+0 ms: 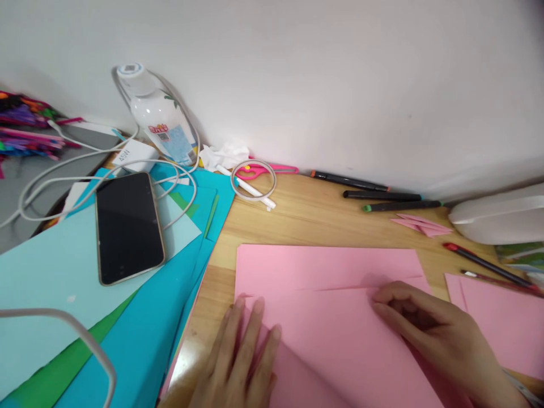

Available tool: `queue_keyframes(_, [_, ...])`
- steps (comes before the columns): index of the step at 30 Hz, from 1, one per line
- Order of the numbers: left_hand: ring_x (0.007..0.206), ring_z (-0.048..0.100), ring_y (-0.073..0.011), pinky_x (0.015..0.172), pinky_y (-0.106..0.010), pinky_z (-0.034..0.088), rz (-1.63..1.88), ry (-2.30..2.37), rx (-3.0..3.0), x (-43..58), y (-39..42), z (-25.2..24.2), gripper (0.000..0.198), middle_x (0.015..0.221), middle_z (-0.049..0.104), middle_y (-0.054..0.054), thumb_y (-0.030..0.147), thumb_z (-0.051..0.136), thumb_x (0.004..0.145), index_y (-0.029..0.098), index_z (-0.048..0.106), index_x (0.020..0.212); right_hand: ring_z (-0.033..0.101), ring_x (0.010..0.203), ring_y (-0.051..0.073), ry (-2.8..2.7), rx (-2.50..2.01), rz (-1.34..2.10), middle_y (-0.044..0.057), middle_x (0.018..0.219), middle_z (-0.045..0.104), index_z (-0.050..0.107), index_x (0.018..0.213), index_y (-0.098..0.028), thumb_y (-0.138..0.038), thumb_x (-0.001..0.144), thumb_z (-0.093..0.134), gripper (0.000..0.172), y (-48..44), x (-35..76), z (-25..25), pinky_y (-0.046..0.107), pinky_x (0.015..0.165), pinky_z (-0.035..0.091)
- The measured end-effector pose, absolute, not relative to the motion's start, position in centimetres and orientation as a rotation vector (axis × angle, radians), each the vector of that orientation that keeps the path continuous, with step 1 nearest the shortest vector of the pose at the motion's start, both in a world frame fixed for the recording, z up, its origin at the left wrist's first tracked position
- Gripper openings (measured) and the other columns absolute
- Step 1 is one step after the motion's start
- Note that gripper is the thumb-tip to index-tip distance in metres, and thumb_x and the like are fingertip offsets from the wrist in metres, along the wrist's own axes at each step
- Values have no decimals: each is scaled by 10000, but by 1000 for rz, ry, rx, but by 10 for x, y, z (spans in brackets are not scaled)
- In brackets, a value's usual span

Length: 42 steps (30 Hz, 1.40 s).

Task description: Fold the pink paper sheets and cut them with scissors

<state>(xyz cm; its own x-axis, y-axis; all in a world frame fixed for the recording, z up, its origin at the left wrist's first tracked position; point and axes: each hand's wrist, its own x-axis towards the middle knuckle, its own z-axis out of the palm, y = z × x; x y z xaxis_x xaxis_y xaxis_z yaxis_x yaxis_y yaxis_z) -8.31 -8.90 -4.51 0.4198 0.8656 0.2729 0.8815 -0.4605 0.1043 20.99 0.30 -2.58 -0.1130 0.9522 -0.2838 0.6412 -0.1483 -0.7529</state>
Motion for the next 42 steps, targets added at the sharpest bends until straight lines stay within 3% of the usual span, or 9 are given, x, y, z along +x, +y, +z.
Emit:
queue_keyframes(5, [1348,266,-371,1099,-472,232,-449,-1631,-2598,-83,-89,-44,478,1466,354,-133,299,537,846,169,479,1303,549,558,142,-1751,-1801,1171,16,650,591,633,794,-208,-400,779,625,193,5,209,-25,195,454,455])
queue_keyframes(12, [1347,257,-382,1096,-492,227,-417,-1606,-2629,-84,-88,-43,478,1400,453,-138,283,523,849,155,476,1307,553,558,141,-1747,-1795,1171,12,649,603,636,783,-216,-395,773,631,179,5,210,-24,193,451,450])
queue_keyframes(20, [1338,279,-387,1088,-492,242,-454,-1559,-2605,-83,-85,-45,465,1447,384,-142,281,536,844,148,495,1288,563,565,141,-1668,-1824,1181,12,661,622,647,778,-211,-398,755,646,188,5,209,-24,197,449,444])
queue_keyframes(30, [1346,281,-357,1079,-474,275,-399,-1550,-2633,-87,-81,-35,433,1394,459,-150,260,465,881,139,487,1296,581,575,146,-1526,-1789,1164,29,671,640,650,792,-187,-412,741,673,231,9,201,-24,223,477,467])
queue_keyframes(37, [1342,286,-367,1070,-491,277,-457,-1533,-2641,-84,-82,-40,491,1424,410,-167,248,403,902,124,384,1377,591,559,151,-1544,-1778,1126,35,663,660,645,735,-180,-428,742,660,248,11,195,-20,236,484,456])
queue_keyframes(42, [1313,356,-347,1054,-476,303,-443,-1495,-2635,-84,-79,-39,536,1363,486,-177,233,393,913,118,294,1427,590,561,148,-1501,-1816,1115,38,660,673,666,723,-163,-405,734,666,241,12,194,-19,233,493,440])
